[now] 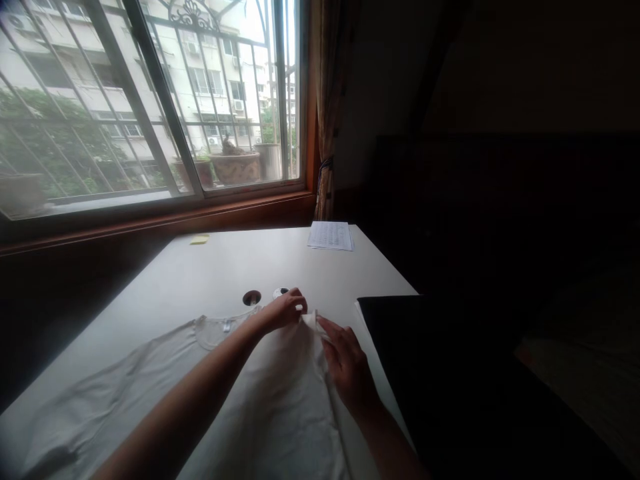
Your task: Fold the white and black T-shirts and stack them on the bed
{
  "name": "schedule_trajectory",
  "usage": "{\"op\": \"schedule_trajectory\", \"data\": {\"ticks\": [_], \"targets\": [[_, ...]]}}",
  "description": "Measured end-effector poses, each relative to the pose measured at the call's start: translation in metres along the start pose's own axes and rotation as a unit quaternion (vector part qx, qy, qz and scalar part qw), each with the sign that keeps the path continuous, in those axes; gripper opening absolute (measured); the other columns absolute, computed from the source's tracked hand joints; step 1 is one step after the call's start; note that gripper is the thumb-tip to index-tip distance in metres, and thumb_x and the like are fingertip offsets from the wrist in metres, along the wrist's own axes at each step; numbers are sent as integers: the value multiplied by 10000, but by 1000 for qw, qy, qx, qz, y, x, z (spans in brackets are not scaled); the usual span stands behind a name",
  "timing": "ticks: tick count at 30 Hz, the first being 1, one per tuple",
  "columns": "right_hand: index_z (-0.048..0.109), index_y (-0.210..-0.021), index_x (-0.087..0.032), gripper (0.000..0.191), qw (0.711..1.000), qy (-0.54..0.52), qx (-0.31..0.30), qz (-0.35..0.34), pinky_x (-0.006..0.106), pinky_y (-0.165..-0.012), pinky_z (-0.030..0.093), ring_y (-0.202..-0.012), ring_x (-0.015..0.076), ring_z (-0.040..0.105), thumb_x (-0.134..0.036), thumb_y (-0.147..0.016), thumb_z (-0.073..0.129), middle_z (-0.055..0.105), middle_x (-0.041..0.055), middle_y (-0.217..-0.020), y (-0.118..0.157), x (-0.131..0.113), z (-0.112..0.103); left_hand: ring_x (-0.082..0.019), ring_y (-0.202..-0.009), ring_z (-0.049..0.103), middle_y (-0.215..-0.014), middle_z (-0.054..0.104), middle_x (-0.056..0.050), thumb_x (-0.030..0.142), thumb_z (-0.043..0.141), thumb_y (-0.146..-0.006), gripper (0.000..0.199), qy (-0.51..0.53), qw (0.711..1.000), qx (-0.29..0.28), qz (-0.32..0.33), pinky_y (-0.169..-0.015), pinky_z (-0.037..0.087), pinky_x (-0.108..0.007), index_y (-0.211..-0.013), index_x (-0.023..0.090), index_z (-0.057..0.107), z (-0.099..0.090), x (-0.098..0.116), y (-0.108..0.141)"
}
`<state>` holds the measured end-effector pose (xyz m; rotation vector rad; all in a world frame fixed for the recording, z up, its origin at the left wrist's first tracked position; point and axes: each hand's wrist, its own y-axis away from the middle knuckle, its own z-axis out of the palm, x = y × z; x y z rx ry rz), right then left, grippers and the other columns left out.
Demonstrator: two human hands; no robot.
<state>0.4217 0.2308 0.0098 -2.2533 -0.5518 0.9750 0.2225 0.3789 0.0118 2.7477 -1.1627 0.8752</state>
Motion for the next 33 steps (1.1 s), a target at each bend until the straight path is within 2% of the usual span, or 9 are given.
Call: {"op": "schedule_trajectory", "data": {"ticks": [3, 6, 9, 12, 15, 19, 23, 28, 33], "targets": [[497, -1437, -319, 489, 999, -37, -18, 9, 366, -920, 574, -1097, 215, 648, -149, -978, 521, 654, 63, -1301, 1, -10, -1, -193, -986, 640, -1143, 601, -64, 89, 652, -841, 205, 66, 998, 12, -14, -935, 515, -321, -997, 203, 722, -5, -3, 5], [525, -1393, -294, 475, 996, -66, -50, -18, 353, -896, 574, -1063, 209, 642, -108, -955, 527, 646, 74, -1259, 3, -21, -2, -190, -980, 649, -1202, 600, -75, 94, 629, -852, 307, 140, 988, 26, -53, -932, 526, -341, -1130, 214, 680, -11, -5, 13], [616, -1216, -260, 340, 991, -86, -97, -44, 346, -865, 568, -1005, 206, 634, -87, -927, 565, 653, 68, -1106, 6, -30, 2, -168, -864, 675, -1246, 584, -107, 204, 604, -910, 290, 222, 968, 35, -112, -815, 575, -335, -1199, 192, 611, -14, -6, 22], [646, -1024, -236, 228, 987, -60, -130, -73, 343, -778, 551, -879, 202, 614, -61, -888, 592, 629, 44, -934, 9, -36, 7, -172, -846, 684, -1221, 583, -133, 337, 568, -958, 303, 294, 939, 42, -173, -770, 594, -345, -1209, 168, 542, -16, -2, 29], [618, -960, -218, 162, 990, -19, -115, -83, 351, -733, 520, -818, 205, 588, -74, -896, 582, 610, 41, -871, 11, -37, 10, -172, -791, 686, -1164, 583, -152, 437, 565, -961, 394, 353, 906, 37, -231, -725, 607, -366, -1214, 150, 474, -20, 8, 37], [565, -926, -214, 86, 997, 3, -67, -33, 314, -674, 483, -737, 177, 564, -131, -950, 560, 566, 20, -807, 11, -34, 10, -168, -742, 676, -1101, 604, -130, 515, 684, -880, 583, 431, 860, 5, -273, -712, 611, -383, -1272, 168, 426, -25, 26, 52], [561, -960, -219, 61, 999, -5, -54, -3, 293, -678, 476, -716, 157, 564, -162, -977, 550, 552, 5, -806, 11, -31, 10, -161, -738, 644, -1023, 619, -74, 397, 848, -748, 894, 503, 813, -12, -294, -690, 567, -334, -1450, 229, 320, -22, 36, 60], [563, -976, -221, 59, 999, 8, -50, -7, 305, -704, 479, -748, 170, 573, -165, -980, 545, 567, 16, -826, 12, -30, 10, -129, -764, 611, -979, 576, -23, 201, 883, -665, 1099, 516, 812, 17, -271, -714, 477, -272, -1560, 257, 247, -7, 37, 55], [597, -969, -218, 64, 995, -16, -98, -25, 309, -704, 484, -754, 176, 582, -186, -983, 543, 585, 25, -821, 13, -31, 8, -147, -836, 620, -998, 577, -36, 199, 855, -696, 1128, 543, 808, 40, -225, -806, 473, -310, -1601, 247, 183, -5, 35, 51]]}}
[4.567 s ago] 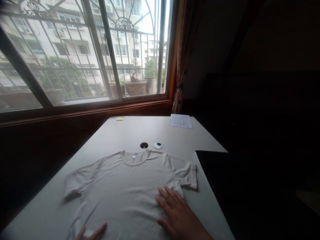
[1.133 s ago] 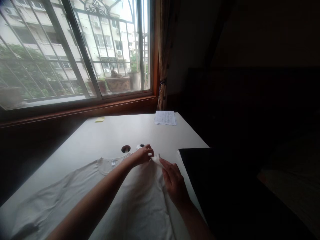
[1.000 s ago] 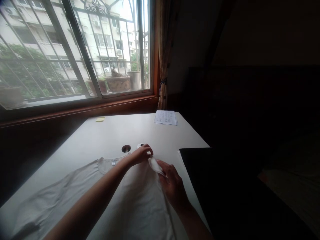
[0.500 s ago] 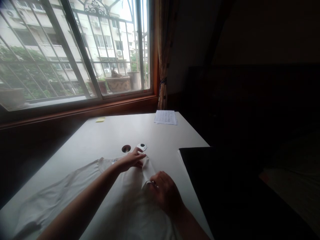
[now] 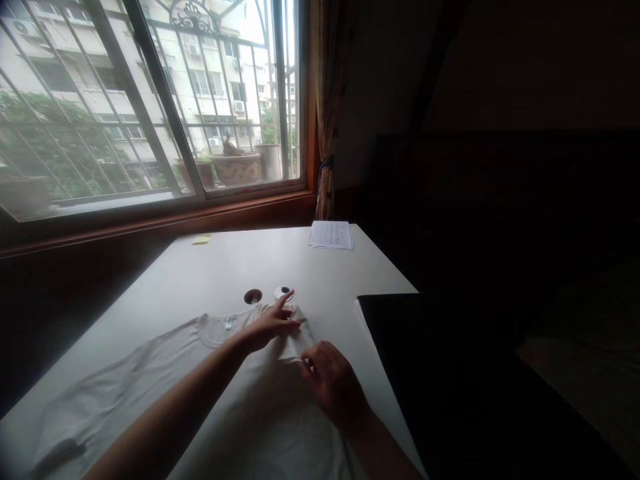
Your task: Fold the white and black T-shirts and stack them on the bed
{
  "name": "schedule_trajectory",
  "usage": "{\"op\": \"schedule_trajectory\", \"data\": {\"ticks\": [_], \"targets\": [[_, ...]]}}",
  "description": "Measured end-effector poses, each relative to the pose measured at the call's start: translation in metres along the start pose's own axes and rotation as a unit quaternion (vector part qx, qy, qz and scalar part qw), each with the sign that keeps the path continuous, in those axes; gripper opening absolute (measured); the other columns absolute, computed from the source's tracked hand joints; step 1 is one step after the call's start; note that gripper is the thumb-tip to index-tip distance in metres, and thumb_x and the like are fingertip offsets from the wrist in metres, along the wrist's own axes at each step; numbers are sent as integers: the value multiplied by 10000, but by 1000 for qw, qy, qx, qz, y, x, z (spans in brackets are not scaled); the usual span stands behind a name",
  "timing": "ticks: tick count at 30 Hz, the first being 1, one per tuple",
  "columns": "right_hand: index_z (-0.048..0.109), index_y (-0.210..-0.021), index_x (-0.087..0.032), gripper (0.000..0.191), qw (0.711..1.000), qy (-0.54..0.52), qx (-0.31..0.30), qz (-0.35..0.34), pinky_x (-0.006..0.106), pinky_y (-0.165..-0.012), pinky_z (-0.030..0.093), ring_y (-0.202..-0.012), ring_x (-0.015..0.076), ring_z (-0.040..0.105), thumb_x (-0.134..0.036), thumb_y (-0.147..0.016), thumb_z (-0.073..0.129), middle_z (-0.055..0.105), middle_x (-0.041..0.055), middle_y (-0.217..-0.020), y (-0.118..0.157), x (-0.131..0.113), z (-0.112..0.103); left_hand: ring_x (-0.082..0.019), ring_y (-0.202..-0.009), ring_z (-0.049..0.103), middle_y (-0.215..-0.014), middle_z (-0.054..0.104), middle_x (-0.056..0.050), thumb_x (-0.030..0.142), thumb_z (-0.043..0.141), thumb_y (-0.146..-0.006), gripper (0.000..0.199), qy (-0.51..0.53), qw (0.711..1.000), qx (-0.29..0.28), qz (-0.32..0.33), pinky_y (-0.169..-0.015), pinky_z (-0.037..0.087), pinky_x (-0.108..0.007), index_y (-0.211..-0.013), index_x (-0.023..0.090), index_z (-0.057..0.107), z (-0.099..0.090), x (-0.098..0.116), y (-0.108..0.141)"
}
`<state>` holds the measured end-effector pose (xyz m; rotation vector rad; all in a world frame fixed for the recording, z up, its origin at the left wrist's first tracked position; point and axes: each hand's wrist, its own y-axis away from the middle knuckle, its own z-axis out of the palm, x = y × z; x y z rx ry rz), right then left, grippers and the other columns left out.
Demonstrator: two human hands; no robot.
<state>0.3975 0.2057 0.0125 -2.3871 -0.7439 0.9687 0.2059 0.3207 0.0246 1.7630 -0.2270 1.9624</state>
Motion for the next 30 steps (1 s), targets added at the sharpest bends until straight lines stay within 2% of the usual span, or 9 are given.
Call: {"op": "schedule_trajectory", "data": {"ticks": [5, 7, 10, 13, 18, 21, 25, 28, 30], "targets": [[647, -955, -225, 144, 993, -87, -75, 35, 268, -667, 484, -701, 149, 614, -265, -1009, 520, 631, 4, -782, 0, -2, -4, -174, -855, 637, -1011, 608, -44, 240, 857, -708, 1139, -39, 997, -54, -33, -785, 479, -321, -1610, 307, 163, -11, 6, 6], [651, -925, -226, 206, 991, -86, -69, 71, 272, -690, 486, -724, 152, 628, -266, -1024, 475, 641, 6, -788, 0, 1, -6, -184, -891, 641, -1064, 611, -61, 263, 870, -704, 1126, -55, 995, -72, -42, -820, 488, -341, -1603, 331, 195, -16, 10, 10], [648, -987, -222, 172, 990, -54, -43, 122, 290, -717, 500, -771, 166, 633, -242, -1001, 478, 656, 25, -866, 1, 9, -11, -203, -995, 633, -1223, 586, -106, 273, 876, -708, 1101, -75, 993, -75, -44, -890, 487, -366, -1592, 368, 226, -19, 14, 14], [621, -1059, -222, 189, 984, -32, -65, 165, 288, -686, 516, -733, 158, 614, -169, -913, 515, 641, 28, -934, 5, 21, -17, -259, -1155, 603, -1375, 546, -163, 262, 875, -715, 1102, -60, 995, -74, -35, -943, 478, -389, -1591, 380, 216, -17, 13, 15], [599, -1136, -235, 451, 977, 6, -137, 165, 316, -780, 522, -868, 196, 615, -103, -705, 615, 622, 24, -986, 15, 33, -19, -296, -1381, 465, -1574, 394, -204, 242, 869, -723, 1079, -4, 997, -73, -27, -985, 451, -347, -1586, 377, 235, -11, 3, 12], [607, -1068, -228, 400, 976, 33, -133, 169, 330, -792, 498, -863, 211, 604, -106, -688, 627, 623, 10, -888, 16, 35, -11, -255, -1310, 526, -1582, 394, -186, 234, 829, -764, 1006, 15, 998, -61, -28, -918, 459, -281, -1582, 367, 259, -13, 1, 10], [592, -941, -235, 262, 972, 51, -126, 191, 305, -723, 462, -789, 204, 595, -103, -716, 606, 607, -22, -748, 16, 36, -4, -205, -1113, 609, -1545, 446, -139, 268, 795, -797, 923, -4, 999, -47, -24, -711, 456, -207, -1567, 382, 299, -20, 4, 14], [577, -880, -238, 189, 972, 54, -124, 191, 300, -703, 448, -778, 202, 586, -105, -746, 587, 610, -16, -741, 16, 36, -3, -177, -986, 627, -1590, 343, -128, 295, 824, -765, 979, -14, 998, -46, -36, -649, 468, -217, -1564, 423, 273, -22, 7, 21], [560, -857, -236, 170, 974, 55, -123, 184, 307, -714, 450, -788, 203, 578, -101, -754, 570, 620, -3, -774, 16, 36, -3, -132, -878, 616, -1599, 295, -127, 229, 846, -706, 1022, -21, 998, -46, -40, -640, 478, -228, -1551, 424, 307, -22, 7, 26]]}}
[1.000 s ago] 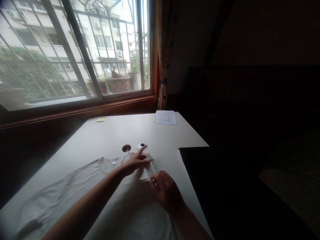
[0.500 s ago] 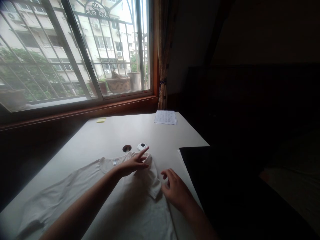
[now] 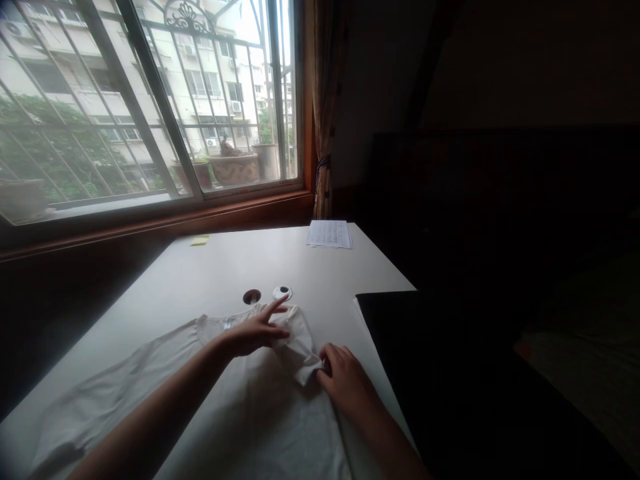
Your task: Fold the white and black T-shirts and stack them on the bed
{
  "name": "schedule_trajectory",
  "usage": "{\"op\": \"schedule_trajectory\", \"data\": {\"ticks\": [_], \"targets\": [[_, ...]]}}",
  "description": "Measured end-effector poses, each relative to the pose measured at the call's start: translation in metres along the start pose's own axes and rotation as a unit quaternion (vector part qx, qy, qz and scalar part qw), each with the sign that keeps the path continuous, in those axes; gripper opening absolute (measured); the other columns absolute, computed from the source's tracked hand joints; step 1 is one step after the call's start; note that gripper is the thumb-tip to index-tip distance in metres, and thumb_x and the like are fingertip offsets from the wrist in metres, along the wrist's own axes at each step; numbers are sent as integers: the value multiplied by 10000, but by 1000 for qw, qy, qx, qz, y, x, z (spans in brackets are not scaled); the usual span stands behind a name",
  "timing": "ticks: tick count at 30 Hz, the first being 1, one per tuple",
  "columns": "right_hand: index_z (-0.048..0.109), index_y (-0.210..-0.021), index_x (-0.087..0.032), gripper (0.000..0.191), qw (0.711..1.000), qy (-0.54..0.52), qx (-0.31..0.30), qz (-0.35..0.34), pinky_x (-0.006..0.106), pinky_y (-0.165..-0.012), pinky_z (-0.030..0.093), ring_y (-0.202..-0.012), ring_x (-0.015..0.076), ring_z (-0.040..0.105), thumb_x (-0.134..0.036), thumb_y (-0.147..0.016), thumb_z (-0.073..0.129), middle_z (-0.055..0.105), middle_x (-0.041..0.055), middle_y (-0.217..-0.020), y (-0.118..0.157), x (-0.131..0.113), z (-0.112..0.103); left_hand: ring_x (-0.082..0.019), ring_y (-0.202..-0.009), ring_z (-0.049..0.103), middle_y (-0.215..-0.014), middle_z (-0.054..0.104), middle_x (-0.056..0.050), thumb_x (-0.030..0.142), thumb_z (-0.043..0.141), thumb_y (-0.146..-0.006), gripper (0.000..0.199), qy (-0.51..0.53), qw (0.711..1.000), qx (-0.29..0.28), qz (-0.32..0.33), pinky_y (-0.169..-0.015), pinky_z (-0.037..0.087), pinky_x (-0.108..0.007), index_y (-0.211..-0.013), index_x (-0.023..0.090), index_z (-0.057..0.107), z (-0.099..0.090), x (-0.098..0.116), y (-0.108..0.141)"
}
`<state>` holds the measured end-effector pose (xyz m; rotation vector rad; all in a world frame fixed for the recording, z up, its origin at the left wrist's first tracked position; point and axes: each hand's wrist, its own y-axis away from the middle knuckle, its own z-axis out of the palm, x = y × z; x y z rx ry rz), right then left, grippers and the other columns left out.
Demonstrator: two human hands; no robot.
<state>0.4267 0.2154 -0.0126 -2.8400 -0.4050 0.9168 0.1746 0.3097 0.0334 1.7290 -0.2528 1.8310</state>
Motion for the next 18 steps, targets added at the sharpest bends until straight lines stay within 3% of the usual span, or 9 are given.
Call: {"op": "schedule_trajectory", "data": {"ticks": [4, 11, 18], "targets": [[507, -804, -236, 187, 1000, -2, 10, -7, 305, -718, 455, -805, 198, 582, -69, -725, 533, 610, 3, -817, -1, -2, 2, -54, -723, 552, -1546, 346, -120, 111, 784, -667, 924, 11, 999, 35, 26, -629, 461, -223, -1493, 351, 444, -1, -1, 3], [511, -871, -241, 174, 998, 19, 43, -50, 279, -642, 452, -682, 158, 582, -76, -824, 482, 582, 0, -845, 1, -7, -1, -67, -703, 516, -1388, 467, -103, 82, 722, -648, 811, -40, 996, 83, 16, -583, 406, -216, -1412, 283, 539, -11, 3, 10], [510, -799, -250, 150, 989, 119, 52, -71, 286, -582, 421, -628, 168, 596, -149, -881, 585, 600, -13, -773, 5, -12, -4, -115, -755, 540, -1202, 512, -65, 176, 770, -682, 700, -53, 997, 63, 10, -635, 451, -249, -1349, 274, 580, -5, 2, 18]]}}
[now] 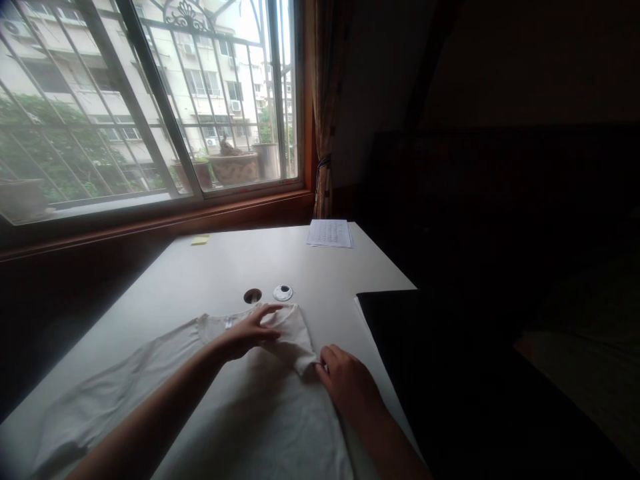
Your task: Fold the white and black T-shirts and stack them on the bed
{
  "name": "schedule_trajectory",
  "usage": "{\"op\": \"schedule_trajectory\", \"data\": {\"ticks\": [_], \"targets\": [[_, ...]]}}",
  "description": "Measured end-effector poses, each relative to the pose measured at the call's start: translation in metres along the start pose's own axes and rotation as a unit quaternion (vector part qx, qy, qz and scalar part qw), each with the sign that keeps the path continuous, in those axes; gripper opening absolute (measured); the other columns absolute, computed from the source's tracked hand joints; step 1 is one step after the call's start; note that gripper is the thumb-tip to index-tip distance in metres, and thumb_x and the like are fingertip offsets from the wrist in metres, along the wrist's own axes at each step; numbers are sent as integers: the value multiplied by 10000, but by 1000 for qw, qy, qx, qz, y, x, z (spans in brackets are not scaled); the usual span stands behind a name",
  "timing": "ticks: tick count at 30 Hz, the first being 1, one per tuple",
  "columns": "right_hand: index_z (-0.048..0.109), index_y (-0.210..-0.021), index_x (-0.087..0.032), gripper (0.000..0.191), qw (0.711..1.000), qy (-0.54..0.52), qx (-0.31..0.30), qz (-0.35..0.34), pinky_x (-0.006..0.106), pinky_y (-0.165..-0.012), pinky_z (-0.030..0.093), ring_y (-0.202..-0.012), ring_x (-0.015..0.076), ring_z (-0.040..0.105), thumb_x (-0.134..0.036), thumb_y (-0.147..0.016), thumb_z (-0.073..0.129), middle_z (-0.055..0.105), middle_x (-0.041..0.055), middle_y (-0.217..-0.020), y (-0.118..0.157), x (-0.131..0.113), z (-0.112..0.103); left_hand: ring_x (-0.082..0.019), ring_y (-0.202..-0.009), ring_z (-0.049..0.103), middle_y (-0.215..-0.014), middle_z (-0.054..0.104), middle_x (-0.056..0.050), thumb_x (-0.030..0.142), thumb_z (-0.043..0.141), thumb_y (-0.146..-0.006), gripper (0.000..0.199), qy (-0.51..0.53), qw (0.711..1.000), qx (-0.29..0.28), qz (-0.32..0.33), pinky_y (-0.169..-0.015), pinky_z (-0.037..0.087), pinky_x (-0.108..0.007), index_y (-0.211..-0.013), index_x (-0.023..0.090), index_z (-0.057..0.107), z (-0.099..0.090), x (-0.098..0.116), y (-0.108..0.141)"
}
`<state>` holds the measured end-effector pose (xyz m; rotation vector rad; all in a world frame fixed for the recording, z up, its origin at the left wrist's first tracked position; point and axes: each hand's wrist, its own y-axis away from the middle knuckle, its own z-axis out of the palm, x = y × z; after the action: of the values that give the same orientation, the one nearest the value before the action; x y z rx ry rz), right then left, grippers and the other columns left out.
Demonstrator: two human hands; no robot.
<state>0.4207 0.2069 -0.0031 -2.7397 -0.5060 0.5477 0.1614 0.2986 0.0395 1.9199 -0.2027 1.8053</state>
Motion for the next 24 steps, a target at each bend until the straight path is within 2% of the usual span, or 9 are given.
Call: {"op": "schedule_trajectory", "data": {"ticks": [3, 5, 8, 10, 12, 16, 18, 21, 24], "targets": [[539, -887, -250, 116, 999, 18, 30, -18, 310, -630, 462, -716, 199, 623, -153, -887, 602, 616, 12, -838, -1, -4, -4, -114, -711, 527, -1025, 546, -29, 156, 762, -680, 726, 7, 1000, -7, -11, -620, 430, -245, -1368, 258, 553, 3, 0, 0], [550, -984, -246, 168, 997, 17, 52, -47, 344, -717, 496, -816, 224, 630, -122, -879, 592, 630, 44, -930, -1, -7, -6, -109, -690, 520, -959, 552, -15, 145, 755, -684, 718, 19, 1000, -7, -15, -612, 414, -239, -1365, 246, 551, 4, 1, 0], [566, -1065, -258, 274, 992, 28, 55, -113, 397, -848, 499, -928, 241, 612, -79, -857, 583, 644, 69, -1054, -1, -12, -7, -118, -741, 559, -1091, 565, -51, 132, 751, -670, 678, 38, 999, 2, -9, -628, 428, -246, -1318, 240, 585, 5, 3, -1], [590, -1085, -269, 314, 987, 39, 47, -149, 403, -883, 484, -959, 237, 601, -64, -847, 596, 648, 66, -1097, -2, -15, -5, -129, -781, 581, -1210, 539, -76, 135, 756, -661, 660, 42, 999, 7, -11, -639, 444, -257, -1294, 241, 601, 5, 4, -2], [620, -1061, -269, 296, 984, 43, 38, -168, 390, -860, 473, -944, 228, 593, -62, -850, 615, 658, 58, -1073, -4, -18, -4, -131, -784, 582, -1225, 530, -81, 142, 758, -665, 659, 43, 999, 7, -17, -636, 445, -260, -1296, 242, 597, 5, 5, -3], [640, -922, -241, 150, 982, 46, 22, -182, 381, -800, 451, -902, 225, 576, -98, -880, 626, 665, 49, -952, -10, -21, -3, -122, -742, 555, -1097, 548, -58, 148, 731, -697, 651, 29, 999, -1, -19, -611, 423, -244, -1323, 239, 576, 6, 4, -2], [634, -895, -231, 130, 983, 25, 16, -181, 379, -800, 452, -886, 219, 567, -103, -882, 618, 654, 46, -916, -11, -20, -5, -129, -774, 559, -1154, 524, -68, 151, 715, -706, 612, -4, 1000, 14, 1, -627, 440, -243, -1300, 237, 595, 6, 3, 0], [622, -904, -224, 151, 984, -55, 25, -168, 374, -796, 463, -849, 208, 555, -82, -857, 606, 632, 36, -877, -9, -18, -7, -194, -944, 589, -1323, 429, -100, 145, 695, -711, 541, -87, 994, 46, 43, -733, 513, -288, -1242, 230, 634, 3, 0, 1], [608, -923, -225, 173, 977, -139, 42, -157, 366, -788, 476, -824, 199, 551, -68, -856, 581, 614, 27, -846, -7, -17, -10, -239, -1018, 587, -1351, 415, -120, 102, 683, -703, 522, -180, 980, 51, 72, -842, 541, -355, -1212, 213, 653, -2, -6, 0]]}}
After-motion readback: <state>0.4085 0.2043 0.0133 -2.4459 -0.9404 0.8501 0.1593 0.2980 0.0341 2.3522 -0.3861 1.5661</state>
